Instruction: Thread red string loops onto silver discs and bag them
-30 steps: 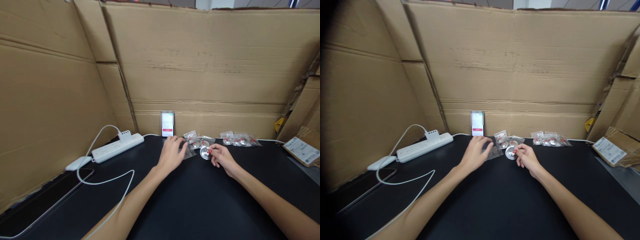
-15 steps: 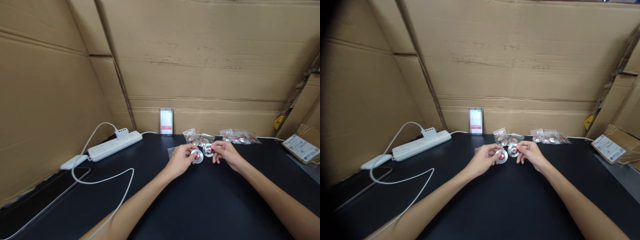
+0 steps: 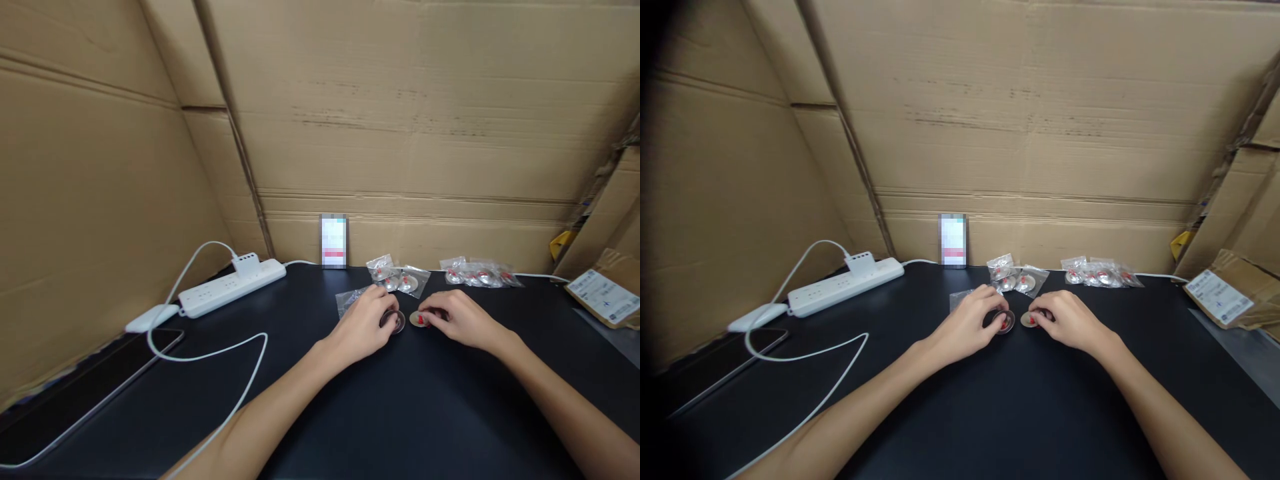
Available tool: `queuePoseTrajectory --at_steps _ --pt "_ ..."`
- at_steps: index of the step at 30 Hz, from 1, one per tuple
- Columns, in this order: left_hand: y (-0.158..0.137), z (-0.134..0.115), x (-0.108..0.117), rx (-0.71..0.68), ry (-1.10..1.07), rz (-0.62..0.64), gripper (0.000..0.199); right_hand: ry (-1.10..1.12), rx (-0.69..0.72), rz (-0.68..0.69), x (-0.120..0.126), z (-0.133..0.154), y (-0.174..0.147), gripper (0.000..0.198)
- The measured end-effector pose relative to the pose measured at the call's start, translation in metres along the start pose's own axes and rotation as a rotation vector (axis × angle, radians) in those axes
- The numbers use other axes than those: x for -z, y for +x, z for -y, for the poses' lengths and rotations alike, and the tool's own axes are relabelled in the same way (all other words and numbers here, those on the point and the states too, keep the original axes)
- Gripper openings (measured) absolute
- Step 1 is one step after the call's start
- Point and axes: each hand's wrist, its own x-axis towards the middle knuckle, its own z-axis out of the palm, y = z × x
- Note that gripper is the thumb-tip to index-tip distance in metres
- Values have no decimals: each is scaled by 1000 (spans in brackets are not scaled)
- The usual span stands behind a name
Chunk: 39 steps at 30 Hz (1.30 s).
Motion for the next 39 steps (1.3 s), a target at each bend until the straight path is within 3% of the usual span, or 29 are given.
queuePoseTrajectory --at_steps 6,12,17,19,27,39 --pt "-1 2 3 -48 -27 147 17 67 -8 27 -6 -5 0 18" --pt "-1 3 -1 -52 -65 166 25 29 -19 13 -8 -5 0 14" --pt "0 3 7 -42 3 123 16 -38 42 -187 -14 5 1 15" --pt "-1 2 10 -27 67 105 21 -15 84 -231 -19 11 3 16" --pt "-3 -1 4 -14 56 199 14 -24 139 -88 -43 24 5 17" --pt "-3 2 1 -56 -16 199 14 12 82 -108 -50 22 10 15"
